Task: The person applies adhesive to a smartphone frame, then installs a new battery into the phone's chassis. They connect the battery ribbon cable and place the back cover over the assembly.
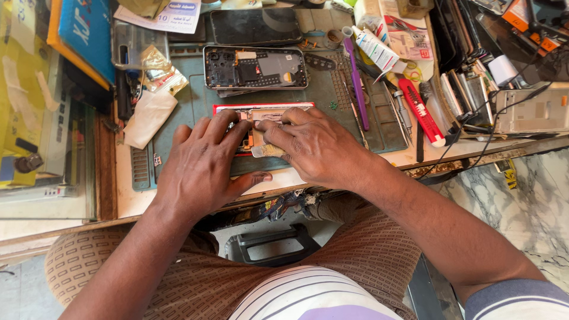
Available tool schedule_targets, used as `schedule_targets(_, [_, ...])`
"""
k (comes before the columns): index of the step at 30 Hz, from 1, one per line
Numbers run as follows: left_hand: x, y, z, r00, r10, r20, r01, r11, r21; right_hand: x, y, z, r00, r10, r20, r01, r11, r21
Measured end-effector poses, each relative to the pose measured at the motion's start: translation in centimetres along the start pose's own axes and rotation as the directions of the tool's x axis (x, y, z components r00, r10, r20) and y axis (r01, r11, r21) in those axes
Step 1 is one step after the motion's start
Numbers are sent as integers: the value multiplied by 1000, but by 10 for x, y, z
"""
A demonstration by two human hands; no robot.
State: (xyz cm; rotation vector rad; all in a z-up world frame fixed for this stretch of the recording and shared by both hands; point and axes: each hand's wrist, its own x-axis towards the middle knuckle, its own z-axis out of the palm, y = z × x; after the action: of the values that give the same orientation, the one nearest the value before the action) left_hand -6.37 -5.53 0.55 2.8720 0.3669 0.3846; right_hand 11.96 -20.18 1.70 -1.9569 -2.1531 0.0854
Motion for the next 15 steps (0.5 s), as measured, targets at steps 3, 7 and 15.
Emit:
schedule_targets(3, [2,1,0,999,-7,34,7,1000,5,0,2,0,999,-34,-40,34,999,5])
schedule_targets(7, [1,0,0,999,2,51,-4,1000,31,-1,5,4,999,3,-48,-1,999,51])
schedule_targets(15, [-2,-1,2,999,21,-34,-21,1000,22,-9,32,14,996,42,-72,-25,973,229])
